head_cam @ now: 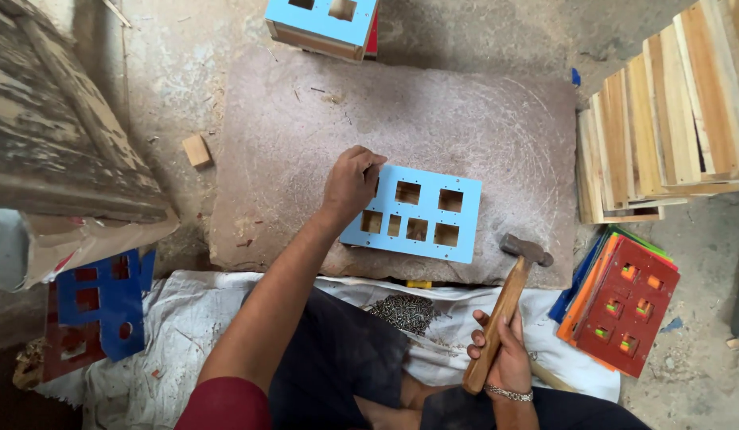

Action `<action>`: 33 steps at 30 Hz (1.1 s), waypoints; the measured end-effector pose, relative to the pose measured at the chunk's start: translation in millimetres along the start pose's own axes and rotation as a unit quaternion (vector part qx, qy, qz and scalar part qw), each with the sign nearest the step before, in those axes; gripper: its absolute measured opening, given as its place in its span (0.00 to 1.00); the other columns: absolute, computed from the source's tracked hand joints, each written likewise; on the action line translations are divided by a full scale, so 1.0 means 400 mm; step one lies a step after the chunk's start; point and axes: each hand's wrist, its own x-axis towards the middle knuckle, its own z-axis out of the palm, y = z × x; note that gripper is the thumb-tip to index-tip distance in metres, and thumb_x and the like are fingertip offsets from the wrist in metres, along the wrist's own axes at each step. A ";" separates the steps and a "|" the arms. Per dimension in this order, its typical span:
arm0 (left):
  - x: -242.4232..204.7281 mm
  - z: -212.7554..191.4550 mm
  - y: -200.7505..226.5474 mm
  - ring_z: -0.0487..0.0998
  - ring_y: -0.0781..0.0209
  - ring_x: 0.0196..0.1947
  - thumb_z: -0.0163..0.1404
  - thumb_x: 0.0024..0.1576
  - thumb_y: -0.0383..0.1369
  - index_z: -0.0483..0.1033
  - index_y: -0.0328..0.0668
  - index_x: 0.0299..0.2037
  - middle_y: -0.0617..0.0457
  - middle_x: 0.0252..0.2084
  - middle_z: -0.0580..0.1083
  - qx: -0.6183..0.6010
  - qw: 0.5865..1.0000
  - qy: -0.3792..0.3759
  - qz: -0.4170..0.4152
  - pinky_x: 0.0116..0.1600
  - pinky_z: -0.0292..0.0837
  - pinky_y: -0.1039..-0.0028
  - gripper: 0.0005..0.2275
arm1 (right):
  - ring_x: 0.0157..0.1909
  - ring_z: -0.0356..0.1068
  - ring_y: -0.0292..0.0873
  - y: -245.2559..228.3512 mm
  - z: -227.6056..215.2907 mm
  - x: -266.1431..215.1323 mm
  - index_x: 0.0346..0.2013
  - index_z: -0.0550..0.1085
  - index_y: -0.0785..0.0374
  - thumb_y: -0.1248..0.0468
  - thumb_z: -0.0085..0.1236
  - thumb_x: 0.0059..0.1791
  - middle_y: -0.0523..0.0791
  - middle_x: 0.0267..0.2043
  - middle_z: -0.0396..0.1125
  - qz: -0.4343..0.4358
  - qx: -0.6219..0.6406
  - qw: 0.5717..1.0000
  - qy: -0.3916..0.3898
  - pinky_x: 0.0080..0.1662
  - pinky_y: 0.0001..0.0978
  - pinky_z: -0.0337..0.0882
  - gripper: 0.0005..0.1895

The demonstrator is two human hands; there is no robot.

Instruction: The person sits on the floor and assembles small wooden frames using a hammer and nails. They place nails into pre-drilled holes on blue and red plastic templates, hammer them in, and then attach wooden frame pieces to complete the assembly.

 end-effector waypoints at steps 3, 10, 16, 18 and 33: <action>-0.007 0.002 -0.001 0.79 0.48 0.42 0.56 0.56 0.23 0.83 0.37 0.40 0.47 0.40 0.77 0.003 1.000 -0.007 0.009 0.48 0.76 0.63 0.05 | 0.26 0.61 0.34 -0.003 0.005 0.001 0.76 0.49 0.52 0.62 0.41 0.58 0.45 0.38 0.65 -0.030 -0.002 0.999 -0.020 0.26 0.29 0.67 0.31; -0.009 -0.001 -0.018 0.79 0.48 0.43 0.57 0.54 0.22 0.83 0.37 0.39 0.46 0.41 0.78 -0.015 0.998 0.019 0.060 0.49 0.77 0.65 0.05 | 0.20 0.60 0.34 0.010 0.100 -0.084 0.79 0.45 0.61 0.70 0.48 0.52 0.45 0.27 0.63 -0.193 -0.299 0.931 0.083 0.21 0.28 0.63 0.42; -0.012 0.003 -0.027 0.79 0.50 0.45 0.56 0.55 0.21 0.82 0.37 0.38 0.48 0.42 0.79 -0.021 0.994 0.051 0.096 0.52 0.77 0.65 0.04 | 0.22 0.64 0.33 0.003 0.216 -0.104 0.74 0.54 0.68 0.66 0.56 0.49 0.45 0.31 0.70 -0.257 -0.458 0.851 0.030 0.23 0.26 0.67 0.40; -0.019 0.004 -0.024 0.79 0.50 0.45 0.56 0.55 0.21 0.81 0.37 0.41 0.48 0.43 0.79 -0.029 0.993 0.058 0.097 0.52 0.77 0.64 0.06 | 0.24 0.67 0.39 -0.010 0.256 -0.086 0.74 0.59 0.65 0.64 0.57 0.51 0.50 0.32 0.73 -0.228 -0.507 0.831 0.025 0.28 0.30 0.69 0.37; -0.020 0.000 -0.030 0.83 0.52 0.39 0.55 0.57 0.20 0.52 0.35 0.69 0.46 0.39 0.79 -0.144 0.989 0.011 -0.012 0.46 0.80 0.65 0.30 | 0.60 0.73 0.50 -0.050 0.478 0.056 0.71 0.62 0.58 0.62 0.54 0.54 0.52 0.66 0.68 -0.396 -0.599 0.692 -0.070 0.55 0.38 0.74 0.30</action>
